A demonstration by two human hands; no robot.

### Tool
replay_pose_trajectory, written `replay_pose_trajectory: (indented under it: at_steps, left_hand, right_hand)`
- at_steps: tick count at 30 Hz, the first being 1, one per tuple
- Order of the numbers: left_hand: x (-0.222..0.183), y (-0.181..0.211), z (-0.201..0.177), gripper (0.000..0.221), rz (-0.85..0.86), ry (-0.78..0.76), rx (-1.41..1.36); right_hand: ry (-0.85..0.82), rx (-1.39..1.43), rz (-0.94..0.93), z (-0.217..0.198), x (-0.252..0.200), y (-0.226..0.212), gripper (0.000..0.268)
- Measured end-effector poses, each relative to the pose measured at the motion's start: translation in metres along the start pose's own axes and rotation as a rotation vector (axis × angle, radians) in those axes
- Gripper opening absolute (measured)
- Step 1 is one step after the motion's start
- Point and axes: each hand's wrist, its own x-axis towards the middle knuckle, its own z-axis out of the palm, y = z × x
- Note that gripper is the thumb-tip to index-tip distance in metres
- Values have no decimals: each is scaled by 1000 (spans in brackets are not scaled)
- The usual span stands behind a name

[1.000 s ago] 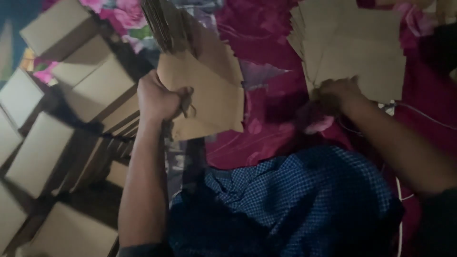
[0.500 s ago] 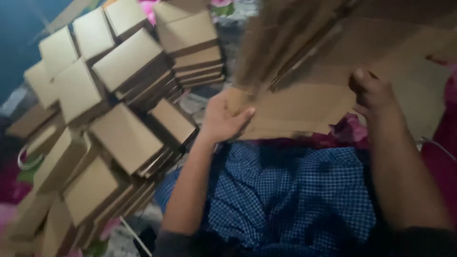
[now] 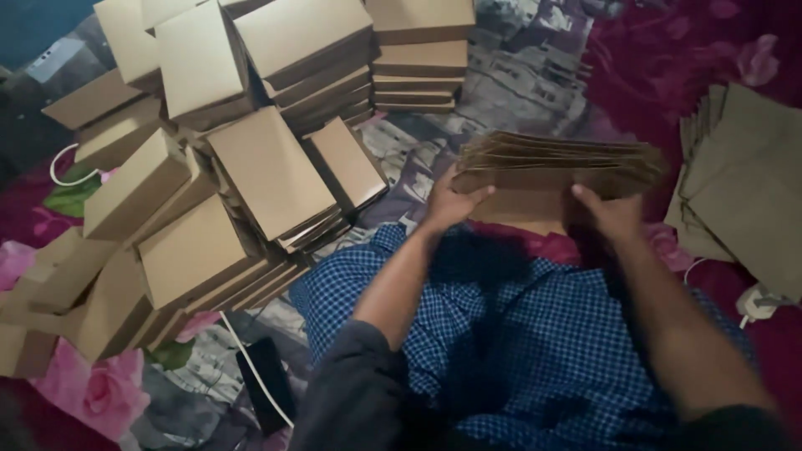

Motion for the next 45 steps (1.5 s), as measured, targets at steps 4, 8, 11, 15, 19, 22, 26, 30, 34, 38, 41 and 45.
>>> replay_pose_trajectory:
  at_steps: [4,8,11,15,19,22,26,30,34,38,41,45]
  left_hand:
    - [-4,22,26,87,-56,98,7]
    - [-11,50,13,54,119,181,-59]
    - [-4,32,15,66,97,134,-40]
    - [5,0,10,81,-61,54,66]
    - [9,-14,19,76,-10,54,28]
    - [-2,17,19,52,63,62,91]
    - [-13,69,21,62,-114,-18,207]
    - [5,13,28,48,40,-11,378]
    - [11,-11,27,82,-346,-155,453]
    - [26,3,36,74,-312,-159,176]
    - [11,31,37,70,-348,-184,-159]
    - [16,1,29,75,-392,-193,-92]
  right_hand:
    - [157,-78,306,-8,-11,13,114]
    - [270,222,-267,-7,-3,33,67]
    - [233,236,-352,-1,-10,28,61]
    - [180,132,-348,-1,-3,58,48]
    - [39,122,-146,5,-8,57,31]
    - [202,61,43,3,1,33,49]
    - [365,-126,-304,-16,-4,-41,61]
    - [305,-192,206,-2,10,-8,39]
    - [56,-291,368,19,13,59,74]
    - [151,-399,283,-20,24,75,51]
    - [187,-397,286,-67,35,66,54]
    - [108,-430,587,-131,31,67,113]
